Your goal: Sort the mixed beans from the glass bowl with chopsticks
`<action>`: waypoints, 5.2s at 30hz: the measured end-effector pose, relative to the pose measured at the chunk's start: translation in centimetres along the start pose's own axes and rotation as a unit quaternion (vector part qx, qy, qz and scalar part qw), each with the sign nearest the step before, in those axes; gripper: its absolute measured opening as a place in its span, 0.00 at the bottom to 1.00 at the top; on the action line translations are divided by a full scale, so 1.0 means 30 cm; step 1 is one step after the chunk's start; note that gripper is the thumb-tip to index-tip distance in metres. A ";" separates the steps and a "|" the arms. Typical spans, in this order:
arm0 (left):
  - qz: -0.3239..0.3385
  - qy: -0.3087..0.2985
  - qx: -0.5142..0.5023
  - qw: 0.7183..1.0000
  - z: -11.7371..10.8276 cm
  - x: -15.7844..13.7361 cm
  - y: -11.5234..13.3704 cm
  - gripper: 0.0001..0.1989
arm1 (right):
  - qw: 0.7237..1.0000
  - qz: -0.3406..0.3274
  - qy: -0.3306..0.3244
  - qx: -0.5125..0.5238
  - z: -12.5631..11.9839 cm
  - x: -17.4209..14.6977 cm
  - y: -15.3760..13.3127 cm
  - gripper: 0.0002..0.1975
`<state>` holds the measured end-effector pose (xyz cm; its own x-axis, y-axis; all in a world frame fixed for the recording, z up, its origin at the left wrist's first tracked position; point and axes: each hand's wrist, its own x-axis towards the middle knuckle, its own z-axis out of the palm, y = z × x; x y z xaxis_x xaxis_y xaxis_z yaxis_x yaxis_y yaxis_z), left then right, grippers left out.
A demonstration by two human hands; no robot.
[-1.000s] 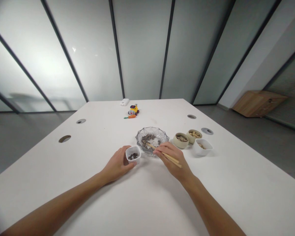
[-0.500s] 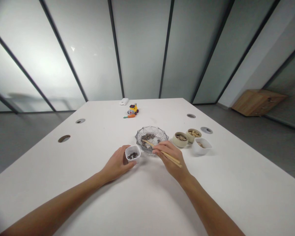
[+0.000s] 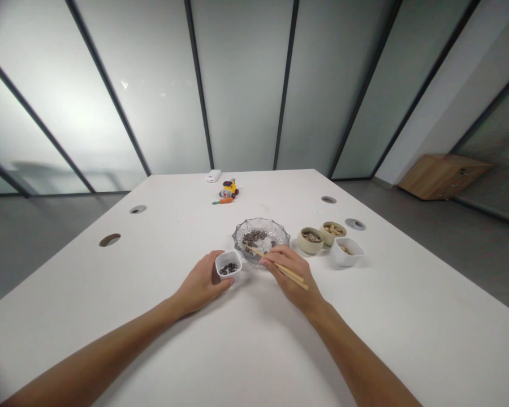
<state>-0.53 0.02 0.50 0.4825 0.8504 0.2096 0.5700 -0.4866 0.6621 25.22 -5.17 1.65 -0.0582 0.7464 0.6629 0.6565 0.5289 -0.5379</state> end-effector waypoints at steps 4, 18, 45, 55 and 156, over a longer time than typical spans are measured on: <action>-0.006 -0.006 0.000 1.000 0.000 0.000 0.003 0.24 | 0.998 -0.014 0.065 -0.009 -0.030 0.018 -0.021 0.10; -0.007 -0.009 0.000 1.000 0.001 0.000 -0.006 0.25 | 0.996 0.005 0.084 -0.013 -0.046 0.031 -0.011 0.11; 0.007 0.003 0.002 1.000 0.003 0.002 -0.004 0.23 | 0.999 -0.024 -0.020 0.043 0.037 0.025 0.052 0.08; 0.004 0.002 0.001 1.000 0.004 0.001 -0.008 0.24 | 0.997 -0.022 0.072 0.007 -0.011 0.049 0.006 0.10; -0.003 -0.006 0.006 1.000 0.002 -0.001 -0.007 0.25 | 0.996 -0.030 0.052 -0.072 0.004 0.074 0.104 0.13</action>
<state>-0.63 0.07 0.32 0.4859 0.8515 0.1970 0.5810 -0.4831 0.6550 27.04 -1.81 1.38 -0.0276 0.6657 0.7457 0.7552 0.5026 -0.4208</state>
